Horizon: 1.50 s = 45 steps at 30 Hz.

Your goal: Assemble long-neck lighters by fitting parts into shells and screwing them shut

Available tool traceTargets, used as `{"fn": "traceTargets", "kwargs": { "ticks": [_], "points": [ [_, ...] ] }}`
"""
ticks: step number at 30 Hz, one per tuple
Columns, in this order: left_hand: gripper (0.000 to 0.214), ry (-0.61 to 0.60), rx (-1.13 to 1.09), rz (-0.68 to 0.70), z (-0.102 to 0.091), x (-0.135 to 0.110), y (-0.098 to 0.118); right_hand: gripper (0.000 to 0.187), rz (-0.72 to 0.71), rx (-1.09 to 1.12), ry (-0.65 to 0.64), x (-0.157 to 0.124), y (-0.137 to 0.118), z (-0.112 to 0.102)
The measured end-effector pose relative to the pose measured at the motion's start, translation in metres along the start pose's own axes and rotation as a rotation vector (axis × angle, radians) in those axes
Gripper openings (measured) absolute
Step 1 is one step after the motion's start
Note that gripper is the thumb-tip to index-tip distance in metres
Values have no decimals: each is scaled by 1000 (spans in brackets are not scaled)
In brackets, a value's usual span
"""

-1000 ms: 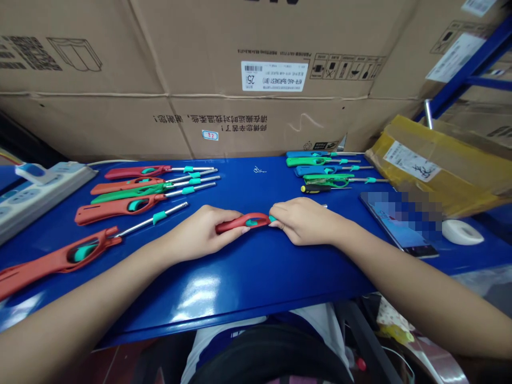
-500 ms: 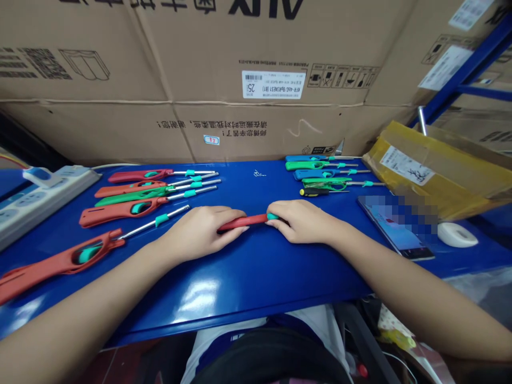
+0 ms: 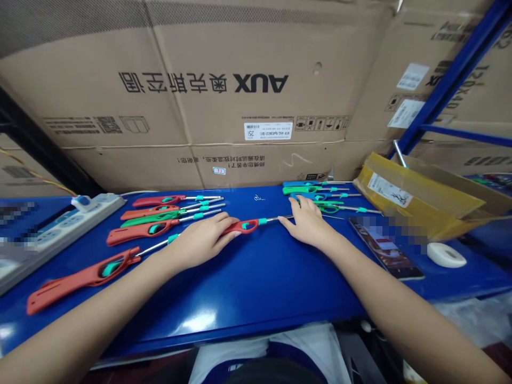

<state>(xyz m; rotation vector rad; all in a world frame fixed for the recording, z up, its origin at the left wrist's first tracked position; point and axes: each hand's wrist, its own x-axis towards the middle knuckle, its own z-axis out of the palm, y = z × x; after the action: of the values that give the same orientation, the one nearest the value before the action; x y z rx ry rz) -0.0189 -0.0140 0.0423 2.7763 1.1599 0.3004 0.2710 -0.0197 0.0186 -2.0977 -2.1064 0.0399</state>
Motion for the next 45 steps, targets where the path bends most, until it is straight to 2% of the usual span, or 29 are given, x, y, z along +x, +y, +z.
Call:
{"fn": "traceTargets", "kwargs": {
  "ticks": [5,8,11,17,20,23,31,35,45],
  "points": [
    [53,-19,-107,-43,-25,-3,-11,89,43,30,-33,9,11,3],
    [55,90,-145,-102,-37,-2,-23,90,93,67,-56,16,15,3],
    [57,184,-190,-158,-38,6,-30,90,128,71,-58,27,16,1],
    [47,158,-78,-18,-13,50,-24,86,146,68,-46,68,17,-6],
    [42,180,-60,0,2,80,-19,86,155,67,-75,88,22,-4],
    [39,203,-46,5,15,107,-16,87,162,62,-113,96,27,0],
    [31,221,-40,21,46,171,-7,90,134,38,-137,81,22,4],
    [37,206,-61,31,58,203,0,88,112,7,-120,70,12,7],
    [35,187,-212,27,66,261,8,88,88,3,-121,62,3,6]
  ]
}}
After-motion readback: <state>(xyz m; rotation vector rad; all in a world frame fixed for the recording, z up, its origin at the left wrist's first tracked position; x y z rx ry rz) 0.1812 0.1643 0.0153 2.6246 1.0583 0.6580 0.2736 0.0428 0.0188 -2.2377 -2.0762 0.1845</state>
